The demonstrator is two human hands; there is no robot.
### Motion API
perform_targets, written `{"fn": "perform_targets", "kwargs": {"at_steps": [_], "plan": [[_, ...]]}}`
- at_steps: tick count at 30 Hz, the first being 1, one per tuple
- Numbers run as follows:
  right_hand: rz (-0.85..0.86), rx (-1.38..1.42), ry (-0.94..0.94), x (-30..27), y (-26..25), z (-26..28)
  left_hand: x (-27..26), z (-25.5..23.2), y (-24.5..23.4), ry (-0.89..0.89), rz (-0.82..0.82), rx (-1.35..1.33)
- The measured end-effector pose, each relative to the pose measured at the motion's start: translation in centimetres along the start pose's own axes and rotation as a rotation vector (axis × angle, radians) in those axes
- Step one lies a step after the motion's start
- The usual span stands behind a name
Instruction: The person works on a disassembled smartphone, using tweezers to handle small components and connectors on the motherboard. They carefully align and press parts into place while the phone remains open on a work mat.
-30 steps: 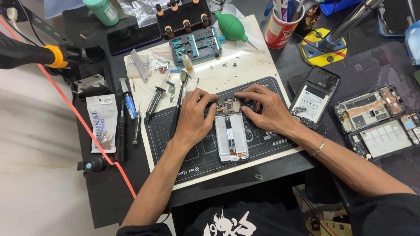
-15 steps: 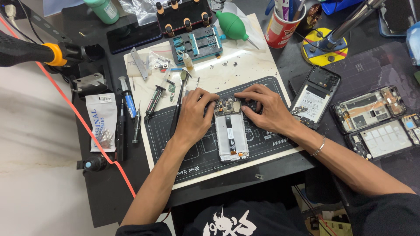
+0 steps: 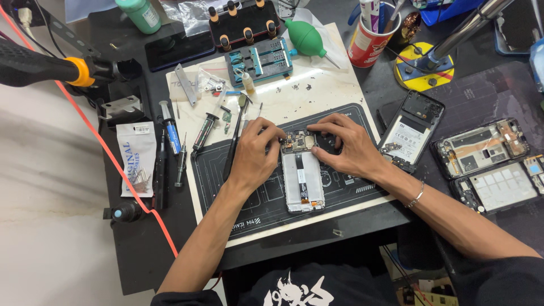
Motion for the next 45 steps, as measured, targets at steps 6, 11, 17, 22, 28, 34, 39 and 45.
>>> {"fn": "perform_targets", "kwargs": {"at_steps": [6,11,17,22,28,34,39,45], "plan": [[-0.004,0.0,0.002,0.0,0.0,0.0,0.0,-0.1,0.0,-0.01,0.015,-0.008],[-0.002,-0.009,-0.049,0.0,0.1,0.2,0.0,0.0,0.1,0.035,0.014,0.044],[0.0,-0.013,-0.058,-0.1,0.2,0.1,-0.2,0.6,0.2,0.006,0.013,0.036],[0.002,-0.038,-0.089,-0.2,0.2,0.5,-0.1,-0.2,0.0,0.054,0.022,0.078],[0.013,-0.069,-0.237,-0.5,0.2,1.5,-0.3,-2.0,-0.2,0.192,0.1,0.09],[0.022,-0.094,-0.243,-0.4,0.5,1.3,-0.4,-1.7,0.5,0.206,0.181,0.161],[0.037,-0.099,-0.236,-0.4,0.6,1.0,-0.3,-1.1,0.7,0.155,0.194,0.187],[0.032,-0.083,-0.241,-0.4,0.6,1.0,-0.3,-1.2,0.6,0.163,0.181,0.207]]}}
Point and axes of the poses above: each hand's wrist, its own x-axis towards the middle knuckle, its own y-axis out of the palm, z = x × y, the point moved 5 cm from there along x, towards the middle knuckle
